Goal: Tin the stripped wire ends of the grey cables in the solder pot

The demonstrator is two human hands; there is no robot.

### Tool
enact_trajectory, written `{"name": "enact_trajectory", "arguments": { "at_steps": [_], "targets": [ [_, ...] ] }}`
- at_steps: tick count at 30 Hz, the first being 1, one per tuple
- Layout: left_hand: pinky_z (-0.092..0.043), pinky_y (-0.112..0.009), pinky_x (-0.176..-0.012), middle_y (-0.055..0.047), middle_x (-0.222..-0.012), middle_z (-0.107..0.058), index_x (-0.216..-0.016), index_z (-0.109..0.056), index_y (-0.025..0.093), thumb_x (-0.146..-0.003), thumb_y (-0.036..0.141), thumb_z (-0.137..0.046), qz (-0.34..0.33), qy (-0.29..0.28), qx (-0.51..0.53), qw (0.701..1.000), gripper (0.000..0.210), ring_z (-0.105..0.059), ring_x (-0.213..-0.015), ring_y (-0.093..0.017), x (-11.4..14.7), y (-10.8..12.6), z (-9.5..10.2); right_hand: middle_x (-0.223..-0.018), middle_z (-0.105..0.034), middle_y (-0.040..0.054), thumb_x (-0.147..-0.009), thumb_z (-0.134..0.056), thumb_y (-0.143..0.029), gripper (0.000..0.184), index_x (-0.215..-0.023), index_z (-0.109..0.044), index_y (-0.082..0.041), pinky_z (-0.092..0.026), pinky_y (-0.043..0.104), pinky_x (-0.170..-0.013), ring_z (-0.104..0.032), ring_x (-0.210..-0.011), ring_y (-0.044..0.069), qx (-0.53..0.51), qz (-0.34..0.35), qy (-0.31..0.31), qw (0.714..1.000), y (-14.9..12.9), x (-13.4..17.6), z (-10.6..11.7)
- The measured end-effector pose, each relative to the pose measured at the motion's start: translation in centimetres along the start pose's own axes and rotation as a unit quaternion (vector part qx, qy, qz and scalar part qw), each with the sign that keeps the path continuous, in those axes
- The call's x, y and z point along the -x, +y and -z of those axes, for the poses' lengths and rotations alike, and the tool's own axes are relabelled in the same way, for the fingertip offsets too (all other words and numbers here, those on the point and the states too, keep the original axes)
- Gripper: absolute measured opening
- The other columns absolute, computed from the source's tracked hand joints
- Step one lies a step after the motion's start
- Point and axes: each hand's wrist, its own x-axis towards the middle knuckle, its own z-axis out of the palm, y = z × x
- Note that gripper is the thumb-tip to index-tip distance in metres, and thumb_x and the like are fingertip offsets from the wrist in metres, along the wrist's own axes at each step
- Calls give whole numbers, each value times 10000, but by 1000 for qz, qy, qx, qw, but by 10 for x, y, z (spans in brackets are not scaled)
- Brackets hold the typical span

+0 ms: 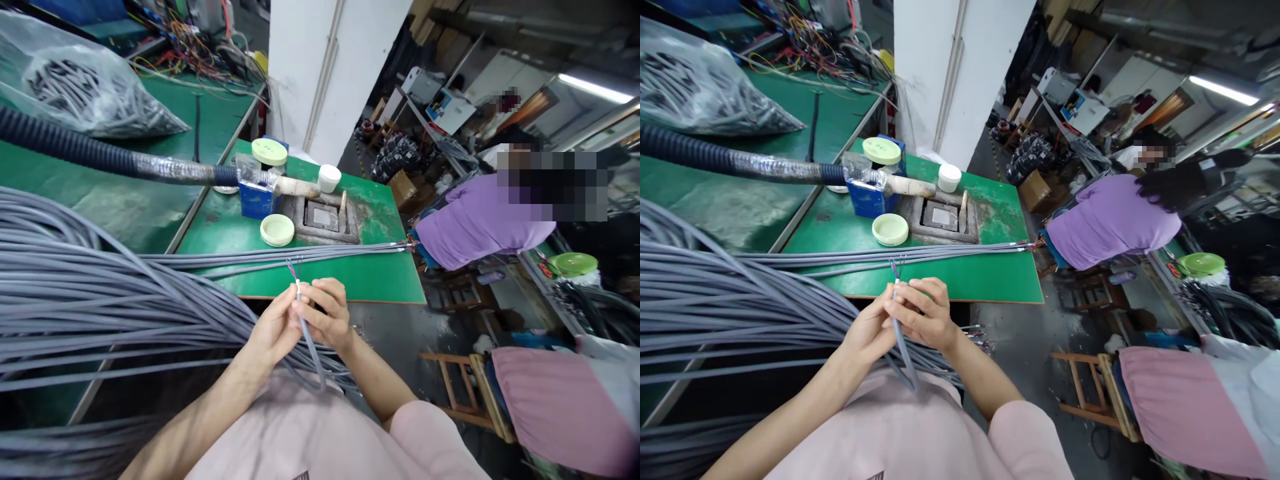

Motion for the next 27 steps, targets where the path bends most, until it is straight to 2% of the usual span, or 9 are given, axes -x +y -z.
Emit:
{"name": "enact_trajectory", "arguments": {
  "at_steps": [4, 7, 10, 13, 16, 20, 23, 25, 27],
  "targets": [
    [-461, -90, -429, 25, -581, -604, -684, -628, 137, -814, 202, -650, 1, 1, 6, 1000, 147, -496, -418, -12, 2, 0, -7, -1101, -680, -5, -874, -567, -354, 184, -1035, -657, -353, -485, 391, -943, -563, -1092, 186, -14, 20, 50, 998, -4, -9, -4],
    [-495, -117, -484, 24, -605, -626, -748, -658, 139, -759, 225, -712, -39, -28, -34, 998, 102, -542, -470, -32, 2, -1, -9, -1107, -681, 18, -924, -483, -335, 218, -1082, -630, -310, -512, 404, -905, -568, -1099, 191, -27, 19, 83, 996, -1, -17, -3],
    [-538, -182, -593, -16, -674, -684, -900, -688, 140, -707, 312, -759, -84, -31, -137, 987, 269, -636, -613, -100, 2, -3, -5, -1044, -700, 43, -938, -452, -310, 226, -1092, -612, -270, -538, 408, -845, -611, -1035, 200, -44, -7, 111, 993, 8, -25, 4],
    [-534, -217, -663, -41, -731, -721, -949, -697, 156, -710, 377, -747, -157, 0, -275, 948, 329, -660, -679, -130, 2, 0, 8, -974, -710, 62, -932, -459, -275, 211, -1065, -618, -235, -544, 396, -814, -648, -940, 199, -57, -77, 124, 988, 20, -32, 16],
    [-525, -273, -736, -37, -752, -726, -910, -708, 174, -753, 375, -703, -280, 32, -437, 854, 255, -670, -726, -157, 1, 10, 24, -949, -706, 68, -938, -434, -242, 219, -1017, -635, -209, -538, 373, -806, -650, -908, 191, -39, -144, 117, 982, 34, -37, 28],
    [-497, -306, -745, -31, -815, -718, -907, -707, 196, -818, 330, -627, -442, 81, -609, 654, 180, -657, -771, -171, -5, 29, 40, -948, -705, 62, -943, -429, -247, 221, -990, -640, -201, -520, 374, -844, -644, -919, 189, -2, -178, 117, 977, 57, -46, 32],
    [-470, -317, -741, -30, -812, -715, -877, -695, 195, -846, 297, -594, -524, 94, -675, 511, 147, -636, -756, -164, -12, 40, 49, -960, -704, 58, -943, -434, -266, 218, -1012, -632, -205, -505, 381, -878, -640, -945, 193, -9, -166, 108, 980, 73, -59, 24],
    [-458, -320, -725, -31, -792, -714, -856, -681, 187, -862, 278, -576, -557, 103, -688, 453, 139, -628, -730, -158, -17, 43, 55, -962, -703, 52, -945, -432, -274, 217, -1022, -626, -212, -495, 375, -894, -636, -957, 190, -25, -152, 89, 984, 79, -70, 15],
    [-450, -320, -719, -25, -770, -711, -851, -671, 186, -869, 260, -568, -573, 106, -692, 426, 128, -625, -717, -153, -22, 44, 61, -971, -700, 47, -947, -432, -272, 214, -1027, -623, -219, -486, 364, -906, -630, -969, 184, -37, -138, 66, 988, 82, -81, 6]
  ]
}}
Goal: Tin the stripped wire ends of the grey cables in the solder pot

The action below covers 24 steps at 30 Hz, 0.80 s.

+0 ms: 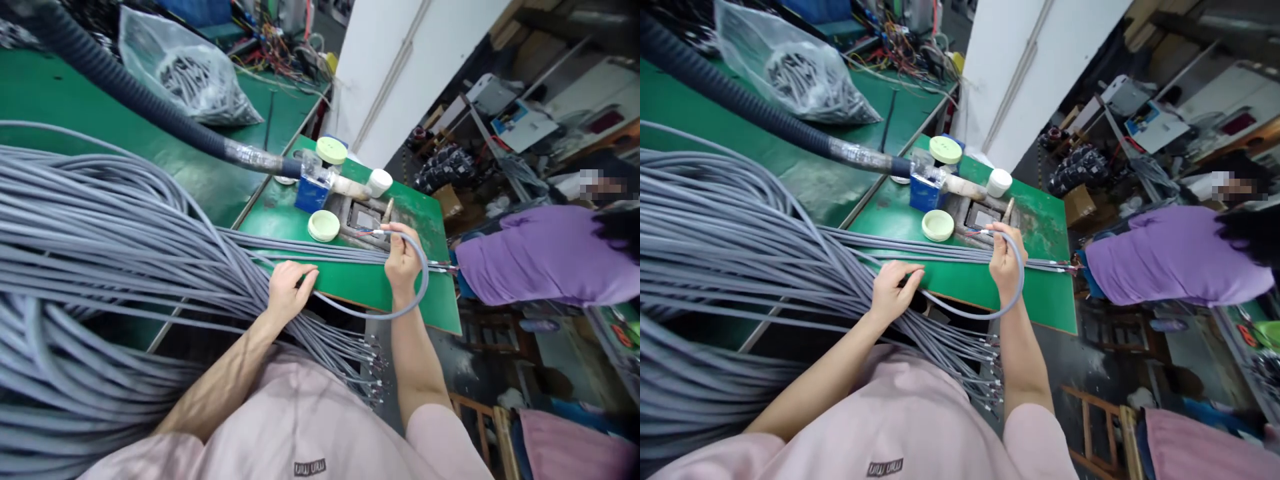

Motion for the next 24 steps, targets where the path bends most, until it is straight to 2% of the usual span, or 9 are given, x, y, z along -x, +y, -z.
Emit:
{"name": "enact_trajectory", "arguments": {
  "at_steps": [10, 17, 24],
  "targets": [
    [-420, -351, -829, 6, -791, -727, -880, -653, 216, -855, 236, -582, -62, -4, -33, 998, 77, -660, -776, -140, 8, -11, -12, -983, -697, 40, -950, -426, -292, 218, -1037, -619, -239, -458, 376, -914, -609, -984, 192, -14, 65, -101, 993, 2, -31, -51],
    [-405, -339, -833, 20, -770, -719, -900, -631, 215, -849, 224, -592, -81, -4, -34, 996, 65, -658, -784, -125, 10, -15, -14, -946, -712, 56, -941, -445, -301, 221, -974, -645, -213, -426, 380, -903, -599, -945, 203, 29, 109, -175, 978, -1, -40, -64],
    [-400, -332, -842, 24, -769, -714, -911, -625, 215, -840, 222, -601, -85, 3, -31, 996, 75, -651, -788, -124, 11, -16, -15, -961, -696, 55, -936, -452, -312, 223, -996, -646, -219, -399, 390, -934, -587, -976, 207, 58, 125, -179, 974, 1, -43, -72]
  ]
}}
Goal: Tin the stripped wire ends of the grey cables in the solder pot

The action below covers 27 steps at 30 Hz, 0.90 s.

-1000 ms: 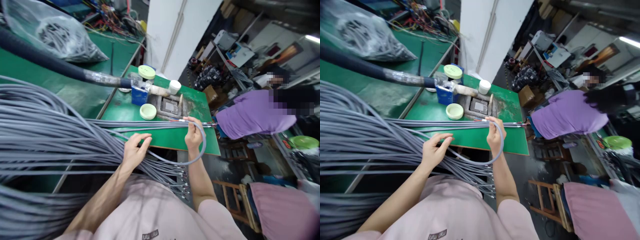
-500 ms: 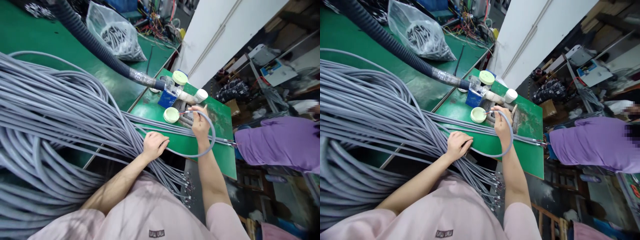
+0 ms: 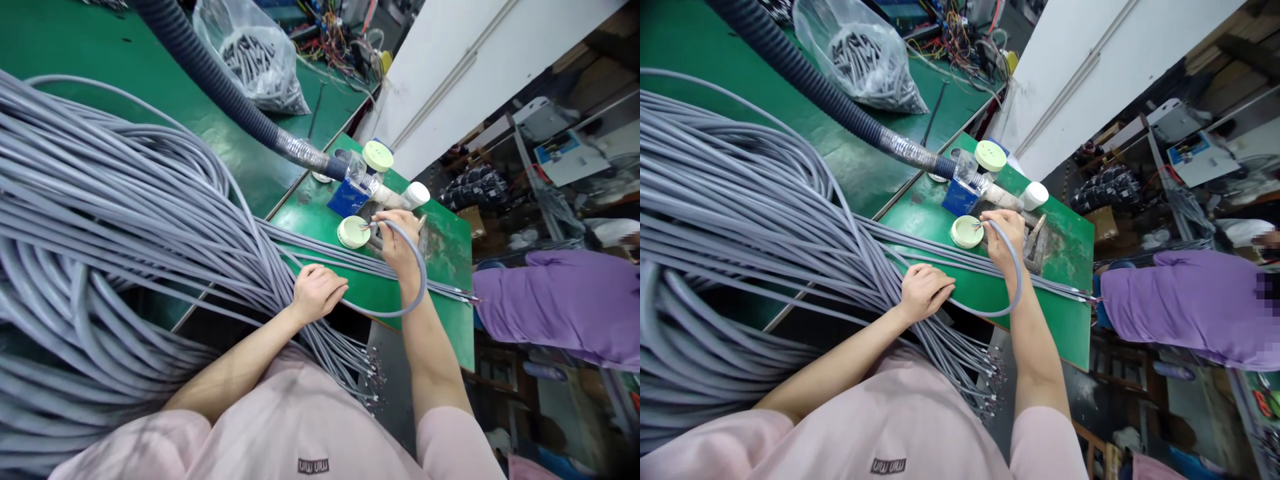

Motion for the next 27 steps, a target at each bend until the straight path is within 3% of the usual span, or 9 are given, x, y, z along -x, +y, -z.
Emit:
{"name": "enact_trajectory", "arguments": {
  "at_steps": [10, 22, 27],
  "targets": [
    [-393, -344, -863, 13, -794, -720, -922, -643, 235, -860, 254, -569, 23, -30, 7, 999, 99, -652, -805, -133, 3, -1, 0, -992, -663, 56, -919, -465, -316, 226, -984, -664, -230, -381, 424, -970, -573, -1042, 221, 22, 21, -30, 999, 5, -2, -10],
    [-394, -339, -865, 16, -796, -720, -919, -639, 227, -853, 245, -580, 12, -19, 1, 1000, 90, -647, -798, -131, 3, -1, 1, -1037, -643, 72, -922, -461, -325, 225, -976, -655, -225, -363, 419, -991, -547, -1070, 216, 18, 27, -62, 998, 9, -1, -16],
    [-392, -350, -875, 8, -808, -725, -921, -642, 231, -856, 252, -576, 17, -23, 7, 1000, 95, -654, -798, -135, 4, -2, 0, -1053, -625, 76, -914, -475, -329, 227, -983, -667, -232, -367, 439, -997, -552, -1066, 232, 20, 3, -20, 1000, 7, 0, -4]
  ]
}}
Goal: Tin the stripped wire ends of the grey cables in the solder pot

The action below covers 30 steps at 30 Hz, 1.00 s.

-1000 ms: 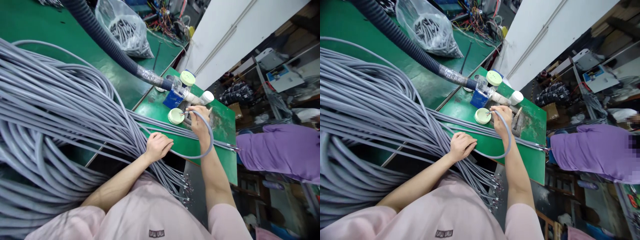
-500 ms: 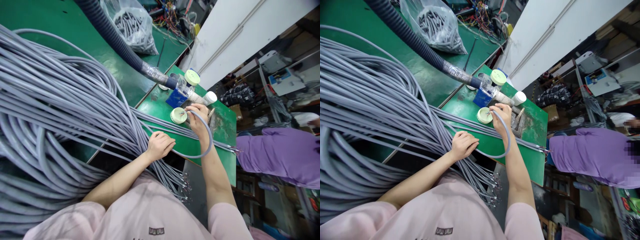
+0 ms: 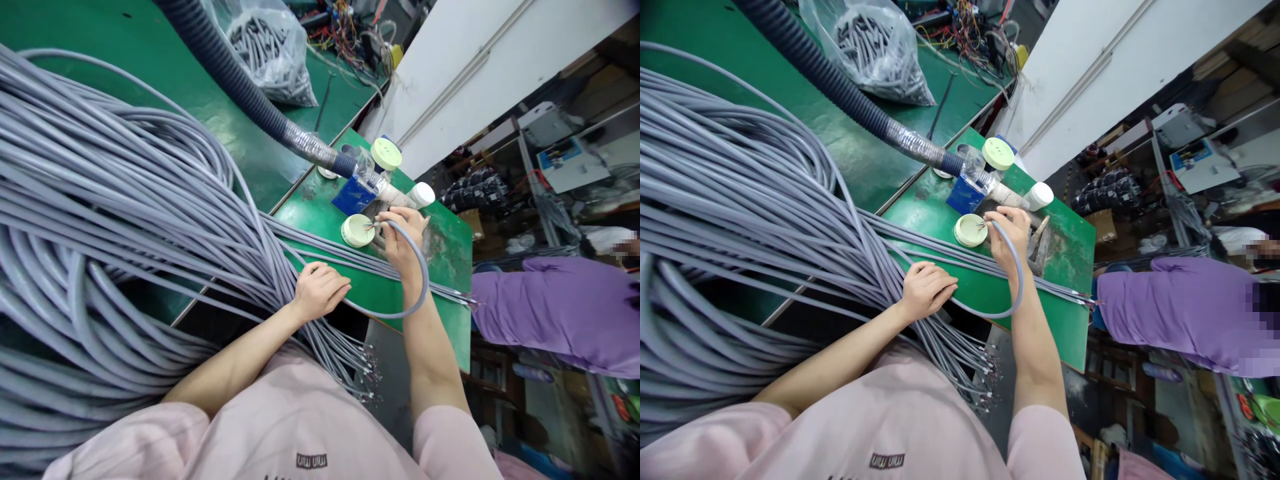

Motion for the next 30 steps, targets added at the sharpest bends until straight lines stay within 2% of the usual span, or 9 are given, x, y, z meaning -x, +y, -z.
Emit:
{"name": "enact_trajectory", "arguments": {
  "at_steps": [5, 9, 17, 22, 30],
  "targets": [
    [-394, -355, -881, 15, -783, -725, -905, -647, 238, -859, 259, -570, 6, -2, 3, 1000, 92, -657, -789, -135, -2, 1, 0, -1040, -630, 82, -921, -466, -320, 229, -989, -663, -227, -379, 449, -986, -553, -1068, 243, 33, -33, 74, 996, 6, 12, 30],
    [-389, -372, -898, 12, -771, -728, -894, -653, 240, -863, 267, -564, 16, -8, -2, 1000, 98, -664, -782, -143, -3, 2, 0, -1014, -639, 96, -931, -436, -320, 247, -993, -649, -213, -378, 459, -973, -556, -1068, 254, 79, -59, 92, 991, 33, 25, 42],
    [-383, -375, -900, 25, -771, -728, -900, -648, 243, -842, 245, -593, 9, 5, 2, 1000, 80, -669, -779, -138, -4, 2, 0, -966, -654, 95, -921, -448, -324, 251, -938, -660, -192, -400, 427, -923, -588, -996, 238, 132, -71, 99, 984, 93, 38, 30],
    [-374, -374, -913, 25, -772, -727, -896, -650, 247, -842, 249, -590, 13, -3, -8, 1000, 81, -672, -778, -138, -4, 1, -1, -968, -655, 91, -919, -448, -328, 260, -922, -668, -188, -403, 418, -929, -587, -992, 227, 134, -70, 81, 985, 109, 39, 22],
    [-377, -366, -879, 35, -756, -726, -902, -631, 236, -820, 220, -620, -15, 16, -32, 999, 84, -672, -751, -134, -6, 2, -1, -959, -663, 88, -918, -451, -346, 265, -940, -668, -195, -379, 418, -911, -576, -981, 232, 117, -62, 66, 989, 123, 38, 12]
  ]
}}
